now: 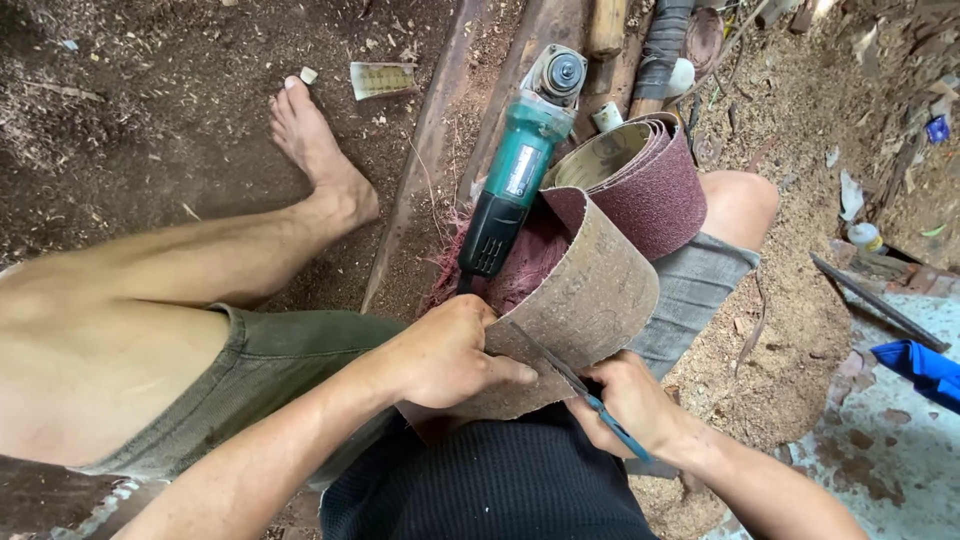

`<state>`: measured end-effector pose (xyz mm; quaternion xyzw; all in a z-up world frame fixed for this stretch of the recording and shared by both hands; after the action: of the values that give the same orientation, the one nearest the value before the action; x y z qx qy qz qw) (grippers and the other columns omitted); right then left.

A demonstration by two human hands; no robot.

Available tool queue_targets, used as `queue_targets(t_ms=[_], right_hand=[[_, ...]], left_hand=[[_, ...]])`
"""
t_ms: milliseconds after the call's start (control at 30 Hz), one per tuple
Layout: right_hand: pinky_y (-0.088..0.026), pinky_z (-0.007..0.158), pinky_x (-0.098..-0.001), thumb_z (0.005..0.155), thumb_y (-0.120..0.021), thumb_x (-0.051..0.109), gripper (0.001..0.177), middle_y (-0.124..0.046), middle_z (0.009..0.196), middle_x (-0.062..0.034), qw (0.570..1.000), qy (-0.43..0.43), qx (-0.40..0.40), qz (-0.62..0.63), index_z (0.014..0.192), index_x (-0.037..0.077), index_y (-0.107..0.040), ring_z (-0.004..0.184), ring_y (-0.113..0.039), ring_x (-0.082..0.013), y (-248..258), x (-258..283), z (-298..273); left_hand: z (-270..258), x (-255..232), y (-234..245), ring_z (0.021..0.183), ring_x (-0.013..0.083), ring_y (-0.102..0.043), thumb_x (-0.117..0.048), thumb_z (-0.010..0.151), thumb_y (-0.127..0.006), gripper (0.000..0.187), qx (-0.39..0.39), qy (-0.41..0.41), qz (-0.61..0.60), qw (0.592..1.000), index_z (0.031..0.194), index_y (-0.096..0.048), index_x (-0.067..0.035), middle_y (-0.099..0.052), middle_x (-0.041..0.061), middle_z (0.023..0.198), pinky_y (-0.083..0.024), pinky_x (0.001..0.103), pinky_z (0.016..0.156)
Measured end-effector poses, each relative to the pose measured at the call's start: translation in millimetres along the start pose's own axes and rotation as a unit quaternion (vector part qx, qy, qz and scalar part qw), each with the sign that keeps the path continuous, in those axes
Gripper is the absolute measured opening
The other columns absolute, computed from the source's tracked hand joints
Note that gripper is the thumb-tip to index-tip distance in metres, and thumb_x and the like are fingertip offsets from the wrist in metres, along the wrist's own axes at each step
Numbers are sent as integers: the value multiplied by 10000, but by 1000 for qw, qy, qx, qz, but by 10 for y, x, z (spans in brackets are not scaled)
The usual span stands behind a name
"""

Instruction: The person sits on the workshop floor, unrolls a length of sandpaper from a roll and cuts it with scissors. They mark the backing with a pen, then wrap the cut strip around a cylindrical block, pressing the abrasive to conform it, and set finished strips aside.

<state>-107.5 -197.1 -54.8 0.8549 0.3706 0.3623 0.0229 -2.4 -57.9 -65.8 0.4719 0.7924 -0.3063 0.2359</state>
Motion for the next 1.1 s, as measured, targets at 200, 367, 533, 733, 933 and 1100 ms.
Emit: queue_targets(t_ms=[200, 367, 533, 733, 933, 1100], right_hand=[[-542, 512, -373, 710, -672, -9, 46, -701, 617, -183, 983, 148, -107, -20, 699, -29, -712, 540, -723, -293, 14, -52, -30], [-491, 436, -387, 696, -699, -6, 115, -638, 494, -181, 987, 122, -106, -6, 582, -14, -678, 436, -687, -291, -33, -158, 7], [-535, 519, -365, 723, -693, 18, 48, -688, 618, -179, 967, 203, -151, 13, 686, -13, -695, 555, -720, -286, 23, 78, -52], [-563, 536, -352, 793, -736, 81, 103, -742, 693, -188, 978, 165, -100, 79, 761, -17, -730, 622, -771, -261, 10, 317, -41], [-547, 517, -355, 784, -752, 90, 136, -726, 630, -177, 988, 121, -71, 62, 714, -23, -721, 559, -747, -250, -56, 232, -41], [-560, 561, -329, 810, -748, 111, 138, -768, 727, -142, 976, 153, -96, 120, 839, -24, -748, 644, -776, -205, 15, 378, -99]], left_hand=[[-72, -45, 52, 623, 234, -711, -365, 767, -854, 439, -25, -15, 49, 998, 789, -709, 49, -681, 198, 645, -567, 395, 657], [-153, -104, 85, 587, 285, -685, -375, 751, -863, 462, -39, -20, 78, 996, 764, -693, 54, -644, 231, 611, -551, 425, 630], [-134, -114, 78, 718, 264, -746, -342, 747, -845, 390, -63, -68, 57, 994, 876, -753, 15, -723, 188, 729, -567, 395, 710], [-181, -57, 59, 821, 259, -771, -336, 735, -851, 450, -57, 12, 69, 996, 972, -736, 28, -760, 200, 813, -575, 389, 767], [-217, -141, 54, 849, 244, -781, -320, 732, -847, 459, -47, 14, 70, 996, 1007, -733, 29, -771, 202, 837, -581, 379, 784], [-307, -263, 66, 861, 231, -789, -277, 735, -836, 419, -45, -4, 75, 996, 1004, -761, 35, -782, 204, 867, -581, 368, 807]])
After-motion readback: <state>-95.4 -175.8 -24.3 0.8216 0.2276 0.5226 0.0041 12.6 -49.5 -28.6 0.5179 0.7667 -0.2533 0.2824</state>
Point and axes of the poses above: each hand's wrist, its own z-axis towards the middle knuckle, its own y-axis out of the back of the hand, x = y × z, the point moved 9 cm from there along z, towards the middle knuckle
